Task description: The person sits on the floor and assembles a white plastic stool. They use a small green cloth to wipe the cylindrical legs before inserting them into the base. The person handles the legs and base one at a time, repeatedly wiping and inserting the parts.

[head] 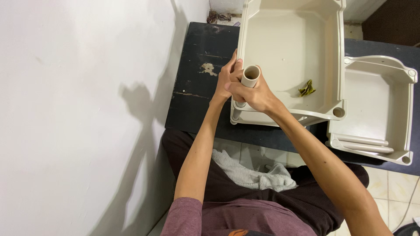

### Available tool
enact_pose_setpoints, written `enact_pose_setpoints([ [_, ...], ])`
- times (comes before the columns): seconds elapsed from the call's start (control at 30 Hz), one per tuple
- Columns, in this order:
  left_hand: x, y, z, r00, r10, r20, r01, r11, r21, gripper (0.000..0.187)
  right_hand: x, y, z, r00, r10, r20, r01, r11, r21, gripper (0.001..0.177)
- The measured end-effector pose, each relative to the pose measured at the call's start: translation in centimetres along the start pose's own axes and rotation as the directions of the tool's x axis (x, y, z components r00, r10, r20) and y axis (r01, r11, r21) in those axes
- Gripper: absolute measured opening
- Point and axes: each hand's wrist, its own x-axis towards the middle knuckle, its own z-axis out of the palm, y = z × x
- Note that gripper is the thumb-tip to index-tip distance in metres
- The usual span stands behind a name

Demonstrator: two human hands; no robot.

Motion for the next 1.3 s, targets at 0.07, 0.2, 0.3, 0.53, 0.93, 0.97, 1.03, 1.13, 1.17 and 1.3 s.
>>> enact_pose_setpoints([
  [0.07, 0.1, -0.8, 0.2, 1.000, 0.013, -0.005, -0.013, 1.000, -0.015, 0.055, -0.3, -0.3, 0.7, 0.992, 0.027, -0.122, -0.032, 0.999, -0.040, 0.032],
  [0.2, 0.6, -1.9, 0.2, 0.988, 0.154, -0.016, -0.152, 0.985, 0.087, 0.057, -0.7, -0.5, 3.3, 0.903, -0.030, -0.428, -0.023, 0.993, -0.119, 0.033],
  [0.3, 0.4, -2.2, 0.0, 0.995, 0.101, -0.003, -0.101, 0.995, 0.007, 0.060, -0.7, -0.2, 3.4, 0.903, -0.068, -0.423, 0.033, 0.996, -0.089, 0.033],
  [0.53, 0.3, -0.5, 0.1, 1.000, 0.001, 0.007, -0.001, 1.000, -0.027, 0.058, 0.1, 0.6, 0.0, 0.998, 0.052, -0.020, -0.053, 0.998, -0.043, 0.028],
  [0.93, 0.0, 0.3, -0.3, 1.000, -0.001, -0.021, 0.004, 0.992, 0.127, 0.059, -1.2, 1.2, 4.5, 0.835, -0.038, -0.549, 0.022, 0.999, -0.035, 0.036],
  [0.97, 0.1, 0.6, -0.3, 1.000, -0.029, -0.009, 0.030, 0.990, 0.135, 0.060, -1.1, 1.4, 4.6, 0.839, -0.097, -0.535, 0.064, 0.995, -0.079, 0.037],
  [1.03, 0.1, 0.9, -0.3, 1.000, -0.029, -0.007, 0.029, 0.990, 0.135, 0.060, -0.8, 1.7, 4.0, 0.873, -0.130, -0.471, 0.089, 0.990, -0.108, 0.034],
  [1.13, -0.2, 0.9, -0.3, 1.000, 0.008, -0.021, -0.006, 0.992, 0.122, 0.060, -0.6, 1.6, 2.4, 0.936, -0.062, -0.347, 0.037, 0.996, -0.079, 0.026],
  [1.17, -0.1, 0.9, -0.3, 1.000, -0.008, -0.024, 0.011, 0.992, 0.126, 0.060, -0.6, 1.6, 2.0, 0.947, -0.047, -0.318, 0.023, 0.997, -0.078, 0.026],
  [1.3, -0.1, 0.5, -0.2, 0.999, -0.032, -0.029, 0.035, 0.992, 0.124, 0.061, -0.7, 1.4, 1.3, 0.978, -0.009, -0.206, 0.002, 0.999, -0.035, 0.026],
])
